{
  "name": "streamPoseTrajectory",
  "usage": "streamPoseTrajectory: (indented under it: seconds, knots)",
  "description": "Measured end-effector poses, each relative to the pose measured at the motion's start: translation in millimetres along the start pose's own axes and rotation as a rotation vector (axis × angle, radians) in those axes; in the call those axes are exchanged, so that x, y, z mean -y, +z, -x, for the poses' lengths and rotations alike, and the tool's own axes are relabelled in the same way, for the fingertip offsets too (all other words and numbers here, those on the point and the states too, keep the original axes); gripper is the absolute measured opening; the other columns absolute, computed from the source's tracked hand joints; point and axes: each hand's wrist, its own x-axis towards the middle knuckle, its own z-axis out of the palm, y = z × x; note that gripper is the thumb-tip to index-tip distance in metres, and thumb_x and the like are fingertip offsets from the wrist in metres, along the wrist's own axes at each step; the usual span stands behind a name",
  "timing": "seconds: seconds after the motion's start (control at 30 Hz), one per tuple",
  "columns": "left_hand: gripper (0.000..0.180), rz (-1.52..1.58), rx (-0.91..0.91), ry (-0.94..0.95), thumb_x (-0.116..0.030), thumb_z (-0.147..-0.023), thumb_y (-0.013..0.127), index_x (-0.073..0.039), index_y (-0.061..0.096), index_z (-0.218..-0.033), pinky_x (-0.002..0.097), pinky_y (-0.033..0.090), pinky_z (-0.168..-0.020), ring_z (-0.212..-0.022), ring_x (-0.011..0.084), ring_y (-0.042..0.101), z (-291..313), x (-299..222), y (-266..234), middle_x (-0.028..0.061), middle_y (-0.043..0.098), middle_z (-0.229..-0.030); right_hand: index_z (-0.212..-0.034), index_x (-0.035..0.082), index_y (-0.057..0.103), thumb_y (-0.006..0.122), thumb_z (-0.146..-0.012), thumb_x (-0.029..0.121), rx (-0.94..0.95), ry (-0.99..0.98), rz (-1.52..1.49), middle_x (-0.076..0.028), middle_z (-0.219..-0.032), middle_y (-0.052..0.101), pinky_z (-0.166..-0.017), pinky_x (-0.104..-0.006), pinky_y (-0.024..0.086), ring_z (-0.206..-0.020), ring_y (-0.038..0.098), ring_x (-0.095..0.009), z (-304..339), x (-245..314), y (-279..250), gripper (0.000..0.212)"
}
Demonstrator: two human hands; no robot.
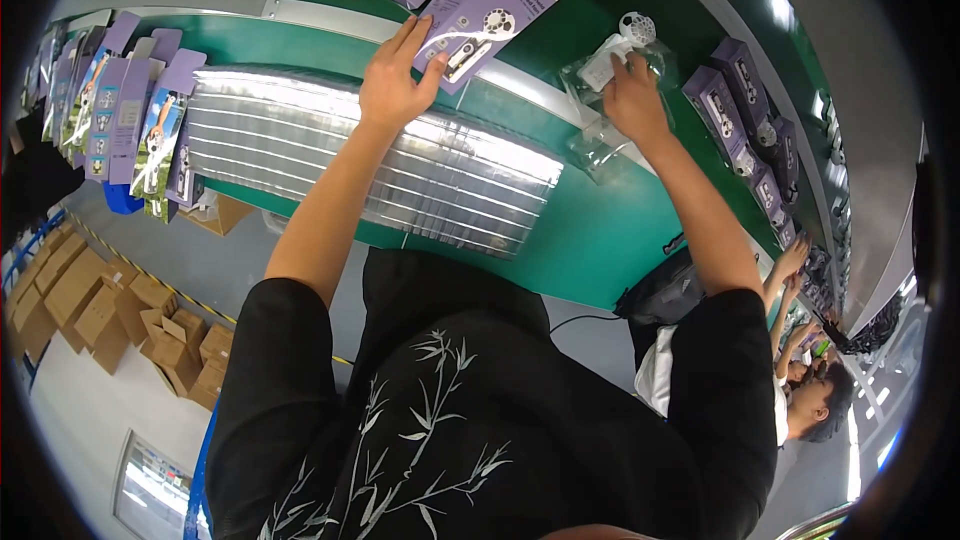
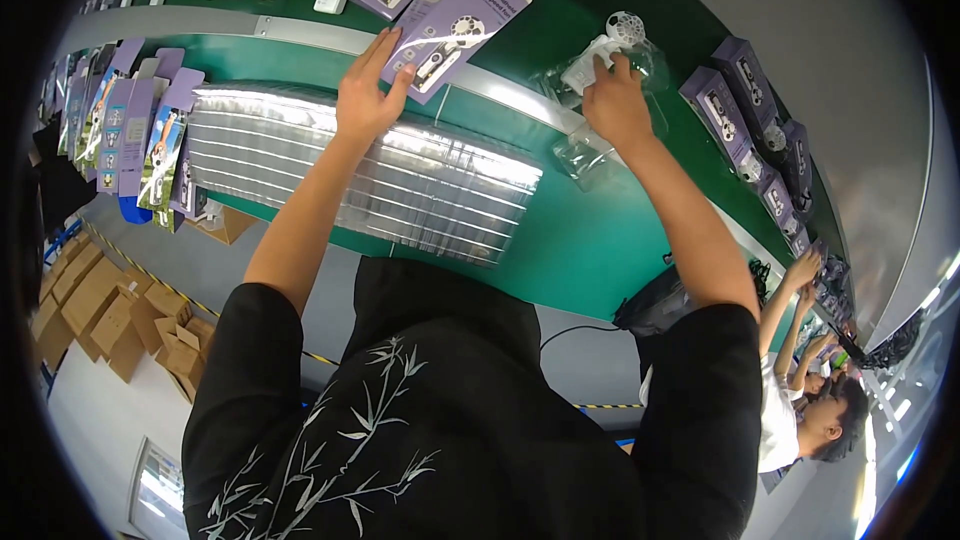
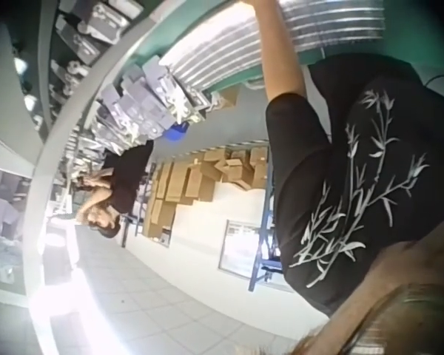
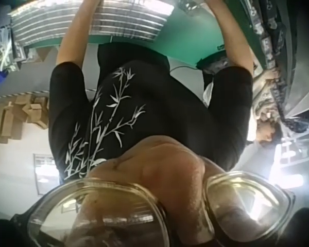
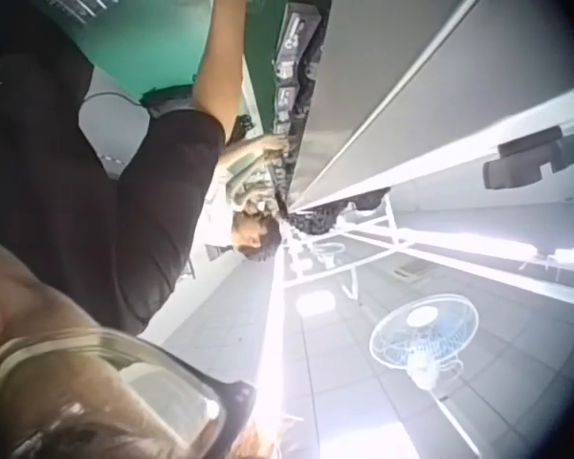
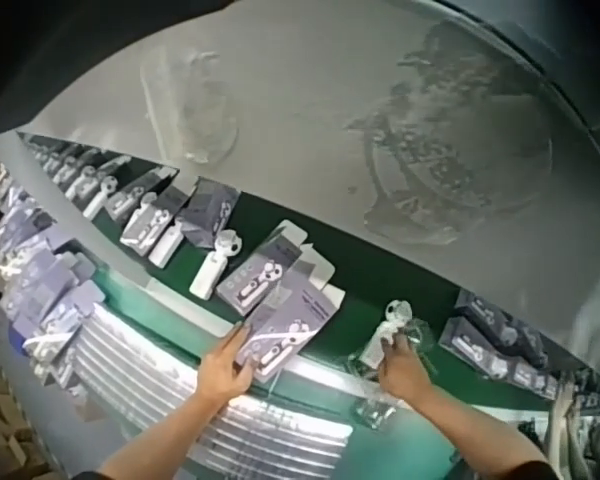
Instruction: Manually packing items into retail boxes and then placing them into larger shipping containers on an assembly line.
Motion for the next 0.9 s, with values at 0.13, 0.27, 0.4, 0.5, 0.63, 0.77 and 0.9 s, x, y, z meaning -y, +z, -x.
streamPoseTrajectory:
  seconds: [0.13, 0.27, 0.4, 0.5, 0.63, 0.77, 0.9]
  knots:
    - [0.051, -0.008, 0.009, -0.003, -0.030, -0.086, 0.067, -0.004, 0.061, -0.129, 0.0438, 0.051, -0.092, -0.109, 0.0426, 0.062, 0, 1, -1, 0.0273, 0.059, -0.128, -0.127, 0.003, 0.057, 0.058, -0.080, 0.006, -0.014, -0.039, 0.153, -0.015, -0.131, 0.055, -0.101, -0.0428, 0.043, -0.116, 0.053, -0.035, -1, -15, 8, 0.047]
    - [0.050, -0.010, 0.031, -0.030, -0.030, -0.086, 0.067, -0.005, 0.062, -0.129, 0.0435, 0.051, -0.092, -0.109, 0.0422, 0.062, 3, 2, -3, 0.0265, 0.060, -0.128, -0.120, 0.008, 0.060, 0.059, -0.080, 0.009, -0.005, -0.141, 0.341, -0.010, -0.129, 0.056, -0.104, -0.0402, 0.042, -0.120, 0.051, -0.030, -5, -22, -4, 0.040]
    - [0.049, 0.008, 0.064, 0.015, -0.030, -0.086, 0.067, -0.005, 0.062, -0.128, 0.0432, 0.051, -0.092, -0.109, 0.0419, 0.062, -1, 1, 1, 0.0256, 0.060, -0.128, -0.116, 0.010, 0.060, 0.059, -0.081, 0.011, -0.063, -0.284, 0.473, -0.006, -0.126, 0.057, -0.108, -0.0401, 0.040, -0.125, 0.048, -0.028, -25, -58, -6, 0.036]
    - [0.048, 0.016, 0.116, 0.044, -0.029, -0.086, 0.067, -0.005, 0.063, -0.127, 0.0430, 0.051, -0.092, -0.109, 0.0417, 0.062, 2, 6, -4, 0.0252, 0.060, -0.128, -0.115, 0.011, 0.060, 0.058, -0.081, 0.011, -0.045, -0.370, 0.483, -0.005, -0.124, 0.057, -0.110, -0.0408, 0.038, -0.127, 0.047, -0.026, -25, -54, -14, 0.033]
    - [0.047, 0.047, 0.091, 0.097, -0.027, -0.086, 0.067, -0.005, 0.063, -0.127, 0.0429, 0.050, -0.093, -0.109, 0.0418, 0.062, 5, 8, -4, 0.0251, 0.060, -0.128, -0.113, 0.012, 0.059, 0.056, -0.083, 0.012, 0.074, -0.520, 0.497, -0.003, -0.123, 0.057, -0.115, -0.0420, 0.033, -0.128, 0.046, -0.024, -34, -63, -41, 0.030]
    - [0.048, 0.014, 0.134, 0.128, -0.027, -0.085, 0.067, -0.004, 0.062, -0.127, 0.0427, 0.050, -0.094, -0.110, 0.0420, 0.062, -1, 7, -6, 0.0251, 0.060, -0.128, -0.108, 0.013, 0.060, 0.056, -0.084, 0.011, 0.077, -0.715, 0.585, -0.001, -0.122, 0.057, -0.120, -0.0422, 0.025, -0.131, 0.045, -0.021, -57, -104, -16, 0.024]
    - [0.046, 0.021, 0.148, 0.147, -0.023, -0.085, 0.067, -0.003, 0.062, -0.127, 0.0419, 0.050, -0.094, -0.111, 0.0413, 0.062, 3, -3, -9, 0.0245, 0.061, -0.127, -0.108, 0.013, 0.060, 0.057, -0.085, 0.006, 0.022, -0.632, 0.420, -0.002, -0.114, 0.059, -0.118, -0.0408, 0.031, -0.129, 0.047, -0.024, -58, -118, -3, 0.024]
